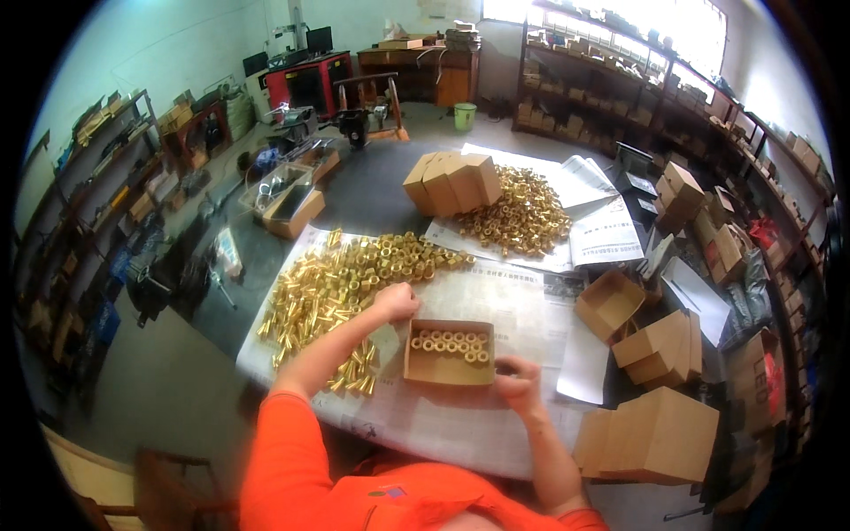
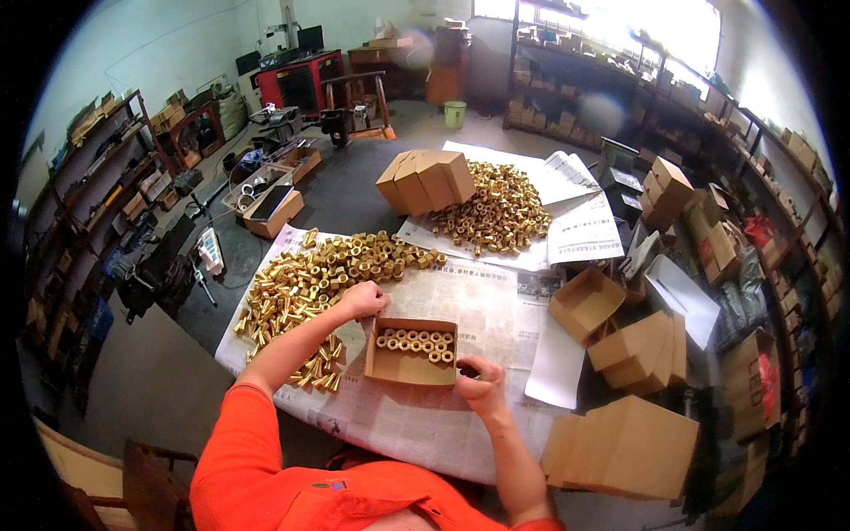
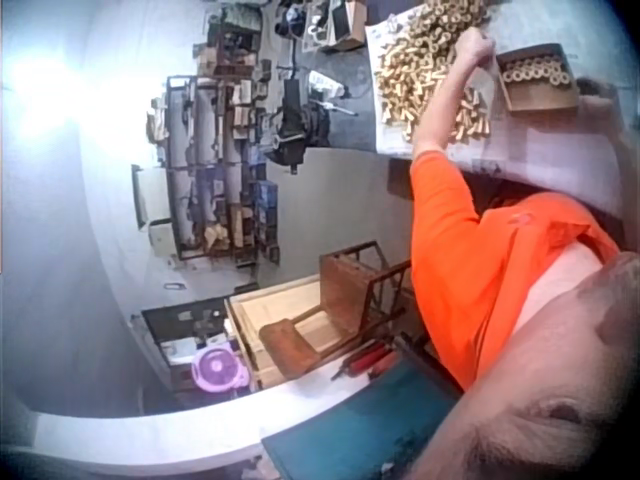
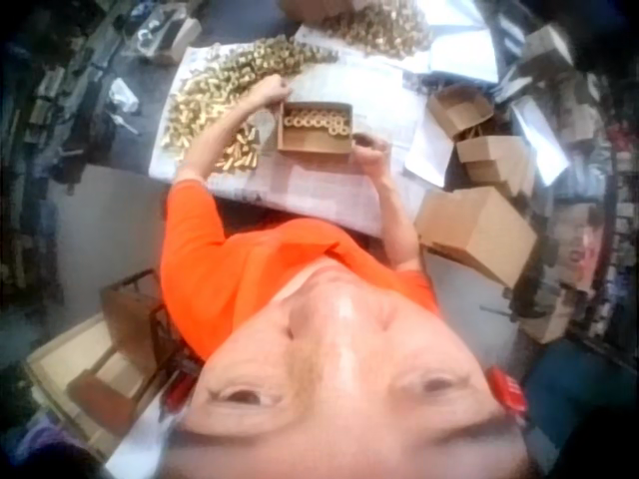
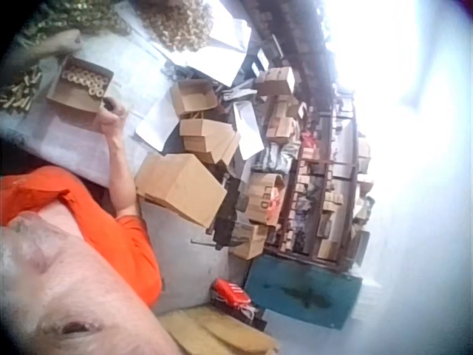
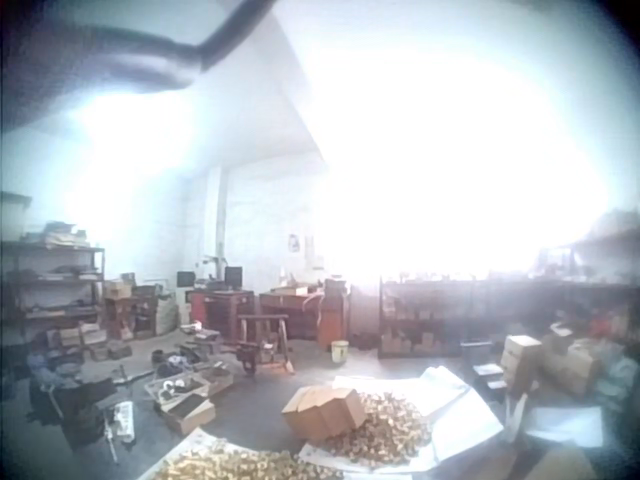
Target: The person places brass-colored cylindrical parts into a small cardboard box, arranging them in rows. The person then closes the box and sets it aside.
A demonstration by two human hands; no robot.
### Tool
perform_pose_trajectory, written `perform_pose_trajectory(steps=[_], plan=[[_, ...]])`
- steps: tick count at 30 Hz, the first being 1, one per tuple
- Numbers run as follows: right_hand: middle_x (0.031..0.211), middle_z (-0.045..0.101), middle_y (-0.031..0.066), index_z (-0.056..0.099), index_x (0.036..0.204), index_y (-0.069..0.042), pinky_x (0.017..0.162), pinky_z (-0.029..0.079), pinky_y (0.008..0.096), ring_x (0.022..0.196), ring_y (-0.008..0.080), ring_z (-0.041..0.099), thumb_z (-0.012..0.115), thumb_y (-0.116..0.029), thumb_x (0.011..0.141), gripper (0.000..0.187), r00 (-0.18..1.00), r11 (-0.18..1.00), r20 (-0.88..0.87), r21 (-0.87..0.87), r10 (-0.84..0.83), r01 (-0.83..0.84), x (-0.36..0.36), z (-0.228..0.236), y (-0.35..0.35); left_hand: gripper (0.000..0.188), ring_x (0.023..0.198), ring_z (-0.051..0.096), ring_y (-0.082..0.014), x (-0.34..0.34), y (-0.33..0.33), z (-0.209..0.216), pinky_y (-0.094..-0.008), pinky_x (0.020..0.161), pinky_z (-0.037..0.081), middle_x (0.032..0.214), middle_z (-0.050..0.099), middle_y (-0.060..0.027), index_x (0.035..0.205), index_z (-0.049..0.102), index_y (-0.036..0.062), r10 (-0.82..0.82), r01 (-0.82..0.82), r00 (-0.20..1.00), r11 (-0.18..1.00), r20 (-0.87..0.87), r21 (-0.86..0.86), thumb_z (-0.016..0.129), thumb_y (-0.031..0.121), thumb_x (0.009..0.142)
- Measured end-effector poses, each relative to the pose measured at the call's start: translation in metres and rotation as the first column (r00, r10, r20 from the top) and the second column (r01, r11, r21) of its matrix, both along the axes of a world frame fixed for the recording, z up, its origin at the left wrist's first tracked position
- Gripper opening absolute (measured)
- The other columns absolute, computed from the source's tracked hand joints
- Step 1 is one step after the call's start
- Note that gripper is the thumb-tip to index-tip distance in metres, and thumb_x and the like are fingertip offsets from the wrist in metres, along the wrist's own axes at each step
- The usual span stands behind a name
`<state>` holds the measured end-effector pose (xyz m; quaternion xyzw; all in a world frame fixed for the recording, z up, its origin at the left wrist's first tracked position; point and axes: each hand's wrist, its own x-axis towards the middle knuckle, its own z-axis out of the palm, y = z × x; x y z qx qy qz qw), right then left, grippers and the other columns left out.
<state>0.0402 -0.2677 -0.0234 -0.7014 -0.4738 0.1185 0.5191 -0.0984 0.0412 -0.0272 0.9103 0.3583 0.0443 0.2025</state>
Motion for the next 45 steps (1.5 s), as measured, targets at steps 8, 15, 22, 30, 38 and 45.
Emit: perform_pose_trajectory(steps=[8,15,22,30,38,45], plan=[[0.077,0.069,0.014,0.07,0.088,0.0,0.064,0.053,0.0303,0.069,0.0204,0.067,0.059,-0.009,0.067,0.025,1.0,0.999,-0.012,-0.03,-0.014,0.013,0.001,-0.002,-0.001,0.039,0.064,0.066,-0.0335,0.013,-0.02,0.005,-0.0452,0.057,0.052,0.067,0.065,-0.0155,0.079,0.064,0.0064,-0.05,0.025,0.998,0.904,0.049,0.426,0.057,0.044,0.085],[0.079,0.068,0.0168,0.069,0.09,0.0,0.067,0.055,0.0324,0.071,0.0247,0.068,0.059,-0.008,0.067,0.026,1.0,1.0,0.011,0.004,0.004,-0.004,0.003,-0.015,0.002,0.027,0.056,0.062,-0.0258,-0.027,-0.02,0.002,-0.0406,0.049,0.047,0.064,0.061,-0.0115,0.075,0.055,0.0084,-0.236,0.187,0.971,0.869,0.051,0.458,0.058,0.032,0.089],[0.083,0.07,0.0164,0.07,0.088,0.002,0.067,0.055,0.0303,0.074,0.0232,0.068,0.055,-0.004,0.064,0.029,0.999,0.999,-0.031,-0.044,-0.021,0.02,-0.003,0.01,-0.002,0.016,0.077,0.065,-0.032,-0.026,-0.029,0.017,-0.0437,0.066,0.051,0.085,0.066,-0.0126,0.088,0.062,0.0074,-0.249,0.223,0.968,0.899,0.021,0.377,0.062,0.023,0.084],[0.086,0.07,0.0164,0.07,0.089,0.001,0.069,0.056,0.0291,0.076,0.0242,0.069,0.054,-0.004,0.063,0.031,0.997,0.999,-0.066,-0.032,-0.041,0.039,-0.001,0.002,0.003,0.014,0.077,0.065,-0.029,-0.023,-0.022,0.018,-0.0405,0.066,0.051,0.086,0.067,-0.0097,0.085,0.069,0.0094,-0.202,0.177,0.978,0.93,0.047,0.321,0.065,0.022,0.078],[0.086,0.071,0.0159,0.071,0.089,0.0,0.07,0.056,0.0303,0.075,0.0244,0.069,0.056,-0.008,0.063,0.031,0.998,0.998,-0.046,-0.035,-0.047,0.045,0.0,0.003,0.002,0.014,0.066,0.067,-0.0183,-0.029,-0.067,0.076,-0.0285,0.06,0.051,0.079,0.071,-0.0092,0.085,0.073,0.0066,-0.163,0.224,0.91,0.967,0.38,-0.12,0.068,0.013,0.074],[0.082,0.07,0.0127,0.07,0.089,0.0,0.066,0.052,0.0284,0.069,0.0187,0.064,0.055,-0.005,0.062,0.031,0.999,0.999,-0.041,-0.004,-0.035,0.035,0.001,0.002,0.001,0.013,0.07,0.063,-0.0322,-0.009,-0.141,0.042,-0.0434,0.064,0.05,0.07,0.065,-0.0116,0.078,0.072,0.0107,-0.429,0.407,0.895,0.898,0.124,0.169,0.064,0.019,0.073]])
